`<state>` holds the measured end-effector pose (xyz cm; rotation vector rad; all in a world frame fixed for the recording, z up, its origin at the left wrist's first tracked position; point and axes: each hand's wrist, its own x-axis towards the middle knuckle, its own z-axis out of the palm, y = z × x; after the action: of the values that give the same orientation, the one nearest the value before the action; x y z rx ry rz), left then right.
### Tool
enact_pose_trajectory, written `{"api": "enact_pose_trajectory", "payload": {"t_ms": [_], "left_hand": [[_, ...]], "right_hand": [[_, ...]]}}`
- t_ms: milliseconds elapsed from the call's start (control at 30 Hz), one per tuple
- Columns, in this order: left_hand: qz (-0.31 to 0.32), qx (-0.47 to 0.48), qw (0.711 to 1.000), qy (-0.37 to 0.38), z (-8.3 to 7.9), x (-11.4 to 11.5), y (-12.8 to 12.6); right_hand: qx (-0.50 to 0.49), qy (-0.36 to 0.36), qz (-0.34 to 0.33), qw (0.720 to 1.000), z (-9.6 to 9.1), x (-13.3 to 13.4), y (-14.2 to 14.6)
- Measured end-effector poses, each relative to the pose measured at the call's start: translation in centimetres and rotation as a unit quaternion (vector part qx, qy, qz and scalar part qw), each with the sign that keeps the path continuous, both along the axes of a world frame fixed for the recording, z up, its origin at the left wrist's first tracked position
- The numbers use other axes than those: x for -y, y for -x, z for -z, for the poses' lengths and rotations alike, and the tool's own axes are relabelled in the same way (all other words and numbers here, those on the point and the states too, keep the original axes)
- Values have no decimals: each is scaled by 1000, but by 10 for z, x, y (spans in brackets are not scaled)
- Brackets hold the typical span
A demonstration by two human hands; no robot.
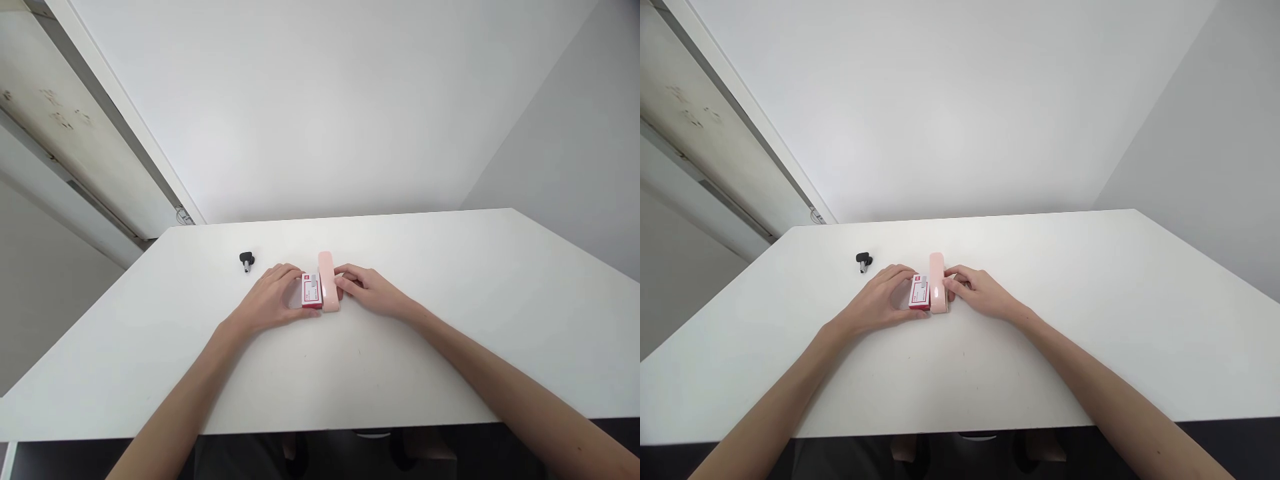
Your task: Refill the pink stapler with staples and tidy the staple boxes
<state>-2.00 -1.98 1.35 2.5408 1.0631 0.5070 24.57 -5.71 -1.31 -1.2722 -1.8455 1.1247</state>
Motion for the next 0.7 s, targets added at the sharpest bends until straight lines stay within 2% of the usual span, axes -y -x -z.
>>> {"api": "enact_pose_trajectory", "payload": {"t_ms": [700], "left_hand": [[-18, 12, 999, 49, 0, 2, -2]], "right_hand": [[8, 0, 2, 1000, 2, 0, -1]]}}
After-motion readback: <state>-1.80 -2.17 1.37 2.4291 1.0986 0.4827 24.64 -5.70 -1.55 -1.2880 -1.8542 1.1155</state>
